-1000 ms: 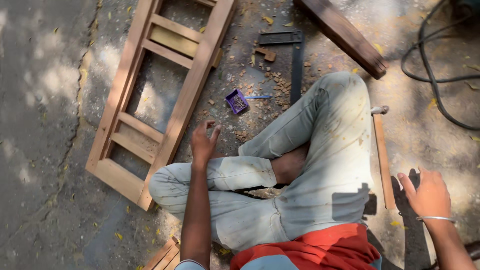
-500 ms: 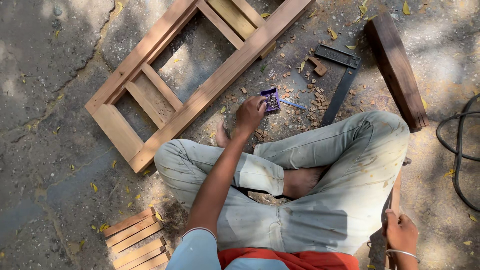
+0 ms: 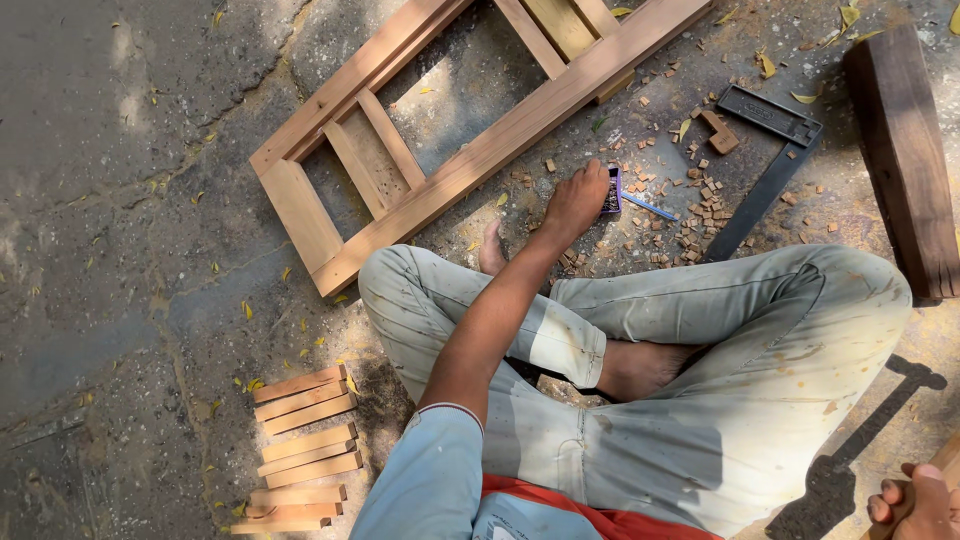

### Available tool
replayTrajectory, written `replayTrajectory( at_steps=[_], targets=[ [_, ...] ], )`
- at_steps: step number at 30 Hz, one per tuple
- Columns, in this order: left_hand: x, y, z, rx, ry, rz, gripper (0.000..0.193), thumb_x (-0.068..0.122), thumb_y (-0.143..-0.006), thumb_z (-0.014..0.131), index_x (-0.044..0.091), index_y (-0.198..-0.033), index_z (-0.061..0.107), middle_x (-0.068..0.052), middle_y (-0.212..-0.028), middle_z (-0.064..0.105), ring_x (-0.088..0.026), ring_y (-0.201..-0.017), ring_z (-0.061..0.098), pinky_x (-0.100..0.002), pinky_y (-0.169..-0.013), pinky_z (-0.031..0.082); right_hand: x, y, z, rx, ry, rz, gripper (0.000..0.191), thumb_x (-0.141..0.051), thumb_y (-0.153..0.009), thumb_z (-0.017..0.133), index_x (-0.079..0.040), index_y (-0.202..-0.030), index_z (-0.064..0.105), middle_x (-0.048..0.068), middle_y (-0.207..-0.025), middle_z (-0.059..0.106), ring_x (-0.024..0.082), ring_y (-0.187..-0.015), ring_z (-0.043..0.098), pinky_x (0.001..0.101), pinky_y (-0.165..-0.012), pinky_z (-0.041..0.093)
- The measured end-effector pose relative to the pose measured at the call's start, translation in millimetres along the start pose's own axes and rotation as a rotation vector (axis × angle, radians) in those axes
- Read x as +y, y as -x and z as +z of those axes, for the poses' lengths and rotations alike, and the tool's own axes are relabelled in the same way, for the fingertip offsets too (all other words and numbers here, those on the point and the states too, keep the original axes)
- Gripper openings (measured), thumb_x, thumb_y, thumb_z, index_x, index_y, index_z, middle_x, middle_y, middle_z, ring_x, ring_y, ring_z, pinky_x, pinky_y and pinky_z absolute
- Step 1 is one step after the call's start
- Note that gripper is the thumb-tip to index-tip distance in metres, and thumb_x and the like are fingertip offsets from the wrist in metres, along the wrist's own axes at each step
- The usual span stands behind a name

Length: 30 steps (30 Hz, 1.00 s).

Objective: The person sits on the ground and assembles a wooden frame by hammering nails into pre-drilled holes. They retrieve nails from a small purple container and use a hammer to secure the wooden slats together.

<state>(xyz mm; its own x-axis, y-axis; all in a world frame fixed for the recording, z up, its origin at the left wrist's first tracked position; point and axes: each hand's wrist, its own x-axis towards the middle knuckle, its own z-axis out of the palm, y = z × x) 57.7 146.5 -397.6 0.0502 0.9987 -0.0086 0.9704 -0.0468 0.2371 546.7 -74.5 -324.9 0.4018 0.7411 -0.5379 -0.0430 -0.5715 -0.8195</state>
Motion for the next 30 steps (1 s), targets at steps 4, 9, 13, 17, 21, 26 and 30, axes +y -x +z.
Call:
replayTrajectory(
  at_steps=[4,9,13,17,21,26,30],
  targets=[
    [0,6,-9,0.124,0.232,-0.008,0.013,0.011,-0.088,0.066,0.001,-0.092,0.058,-0.017,-0.096,0.062,-0.036,-0.091,0.067,-0.051,-0.077,0.056,-12,-15,4,-0.024,-0.050,-0.162,0.028,-0.030,-0.123,0.053,-0.002,-0.121,0.046,0.005,-0.080,0.045,0.012,-0.065,0.042,0.0296,-0.061,0.038],
    [-6,14,-12,0.154,0.532,-0.042,0.013,0.011,-0.081,0.069,0.005,-0.078,0.058,-0.013,-0.079,0.067,-0.031,-0.076,0.068,-0.045,-0.069,0.054,-53,10,27,-0.222,-0.195,-0.268,0.024,-0.023,-0.123,0.053,0.000,-0.118,0.048,0.006,-0.082,0.045,0.011,-0.073,0.044,0.0275,-0.064,0.039],
    [-10,21,-13,0.219,0.647,-0.156,0.016,0.014,-0.075,0.073,0.006,-0.075,0.059,-0.009,-0.069,0.066,-0.024,-0.064,0.066,-0.041,-0.063,0.053,-88,45,54,-0.407,-0.250,-0.278,0.026,-0.013,-0.121,0.054,0.012,-0.115,0.053,0.012,-0.078,0.049,0.016,-0.072,0.048,0.0309,-0.063,0.041],
    [-16,39,-26,0.159,0.857,-0.290,0.015,0.014,-0.083,0.067,0.009,-0.097,0.068,-0.004,-0.083,0.069,-0.012,-0.066,0.064,-0.032,-0.064,0.055,-96,71,83,-0.440,-0.199,-0.198,0.025,-0.006,-0.113,0.055,0.018,-0.109,0.057,0.012,-0.071,0.048,0.018,-0.069,0.047,0.0322,-0.056,0.038],
    [-39,79,-49,0.230,0.990,-0.245,0.026,0.012,-0.094,0.060,0.011,-0.115,0.077,-0.004,-0.105,0.068,-0.010,-0.067,0.061,-0.026,-0.065,0.056,-81,75,119,-0.534,-0.105,-0.010,0.025,-0.007,-0.107,0.053,0.017,-0.112,0.056,0.011,-0.071,0.043,0.017,-0.059,0.042,0.0324,-0.050,0.036],
    [-118,161,-91,0.407,1.020,-0.262,0.018,0.009,-0.095,0.060,0.003,-0.101,0.077,-0.005,-0.106,0.069,-0.009,-0.073,0.064,-0.025,-0.066,0.058,-55,84,169,-0.603,0.090,0.171,0.030,-0.015,-0.104,0.055,0.013,-0.114,0.058,0.010,-0.066,0.042,0.016,-0.052,0.037,0.0331,-0.045,0.033],
    [-206,227,-130,0.530,1.009,-0.309,0.016,0.008,-0.094,0.062,-0.001,-0.098,0.074,-0.006,-0.102,0.069,-0.010,-0.075,0.067,-0.025,-0.068,0.059,-41,120,213,-0.605,0.239,0.215,0.031,-0.018,-0.102,0.057,0.011,-0.113,0.060,0.010,-0.065,0.045,0.015,-0.051,0.039,0.0324,-0.046,0.032]
  ],
)
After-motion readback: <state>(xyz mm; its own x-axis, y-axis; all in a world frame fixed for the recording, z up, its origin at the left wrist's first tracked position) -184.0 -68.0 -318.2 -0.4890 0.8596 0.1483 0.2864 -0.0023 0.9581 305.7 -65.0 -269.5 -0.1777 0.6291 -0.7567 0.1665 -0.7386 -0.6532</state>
